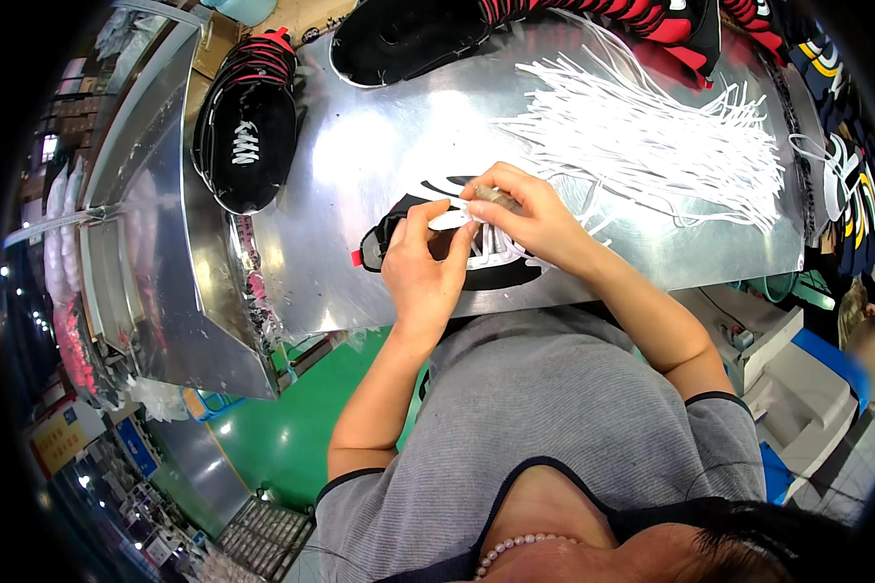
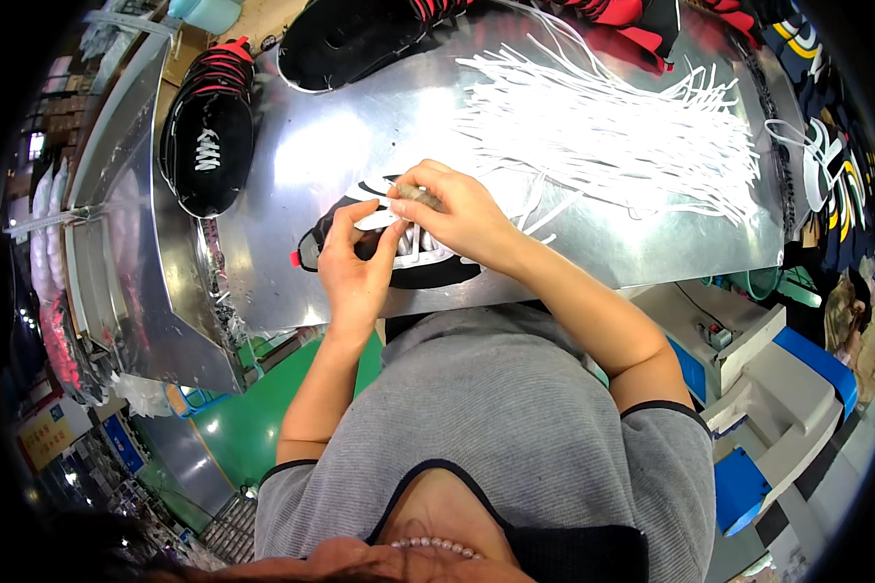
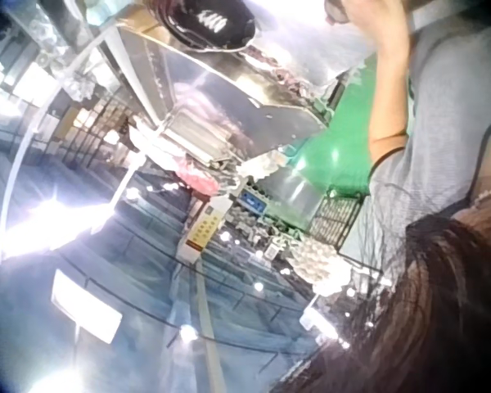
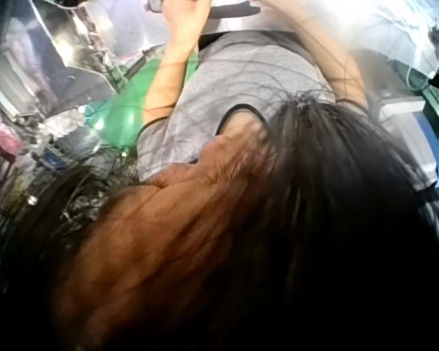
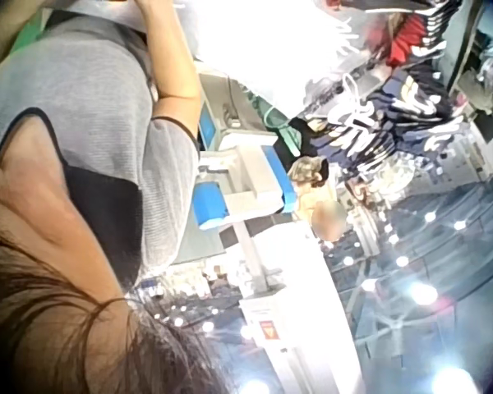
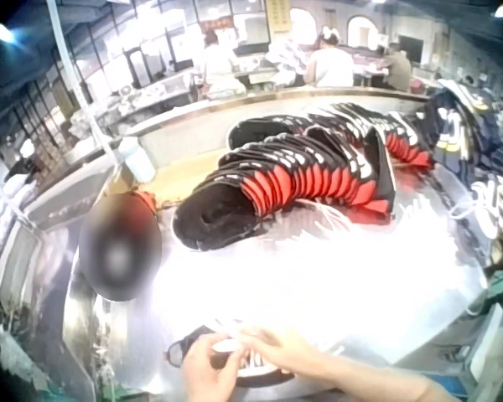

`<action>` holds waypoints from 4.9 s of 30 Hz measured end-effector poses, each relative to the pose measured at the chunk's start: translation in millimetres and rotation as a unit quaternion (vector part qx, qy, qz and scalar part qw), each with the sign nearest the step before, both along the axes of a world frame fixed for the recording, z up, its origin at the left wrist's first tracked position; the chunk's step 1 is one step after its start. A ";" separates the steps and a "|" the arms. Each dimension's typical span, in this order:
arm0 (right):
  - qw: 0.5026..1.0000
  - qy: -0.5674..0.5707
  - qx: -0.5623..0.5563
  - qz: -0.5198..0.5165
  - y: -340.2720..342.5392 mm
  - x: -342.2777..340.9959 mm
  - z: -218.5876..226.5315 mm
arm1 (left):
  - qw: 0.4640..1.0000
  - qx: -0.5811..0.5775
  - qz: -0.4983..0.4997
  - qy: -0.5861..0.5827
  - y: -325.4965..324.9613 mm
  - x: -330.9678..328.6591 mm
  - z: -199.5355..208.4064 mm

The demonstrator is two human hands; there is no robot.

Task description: The person threads white laces through the eyelets of a black and white shoe upper at a metal table. They pick up individual laces and shoe uppers from stacks and place the laced components aside.

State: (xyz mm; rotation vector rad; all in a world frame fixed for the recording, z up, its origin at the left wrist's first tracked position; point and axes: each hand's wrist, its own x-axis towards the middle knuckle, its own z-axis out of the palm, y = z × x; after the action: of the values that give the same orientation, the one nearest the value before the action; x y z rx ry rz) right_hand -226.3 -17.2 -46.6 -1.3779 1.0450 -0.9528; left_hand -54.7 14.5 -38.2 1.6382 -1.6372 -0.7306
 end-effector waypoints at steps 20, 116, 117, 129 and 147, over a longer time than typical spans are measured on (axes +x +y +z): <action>0.904 0.375 -0.206 0.007 16.7 34.7 -1.2 | 0.978 -0.129 -0.107 -0.126 6.3 -7.2 2.6; 0.935 0.228 -0.270 0.040 28.9 -28.2 40.7 | 0.906 -0.241 -0.274 -0.215 3.2 3.4 5.8; 0.911 0.308 -0.265 0.066 26.1 -16.1 36.9 | 0.896 -0.258 -0.278 -0.230 2.7 3.8 8.1; 0.964 -0.178 -0.160 -0.113 -39.7 -42.8 83.2 | 0.925 -0.194 -0.292 -0.148 0.2 10.6 6.1; 0.997 0.011 0.074 -0.019 -5.9 0.9 -0.9 | 0.995 0.030 -0.063 -0.073 -11.4 2.6 9.1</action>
State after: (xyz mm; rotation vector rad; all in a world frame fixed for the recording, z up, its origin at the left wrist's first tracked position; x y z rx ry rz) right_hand -225.5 -23.1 -47.5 -1.2524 1.1385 -0.8723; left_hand -52.1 3.1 -29.1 1.6755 -1.8521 -0.7453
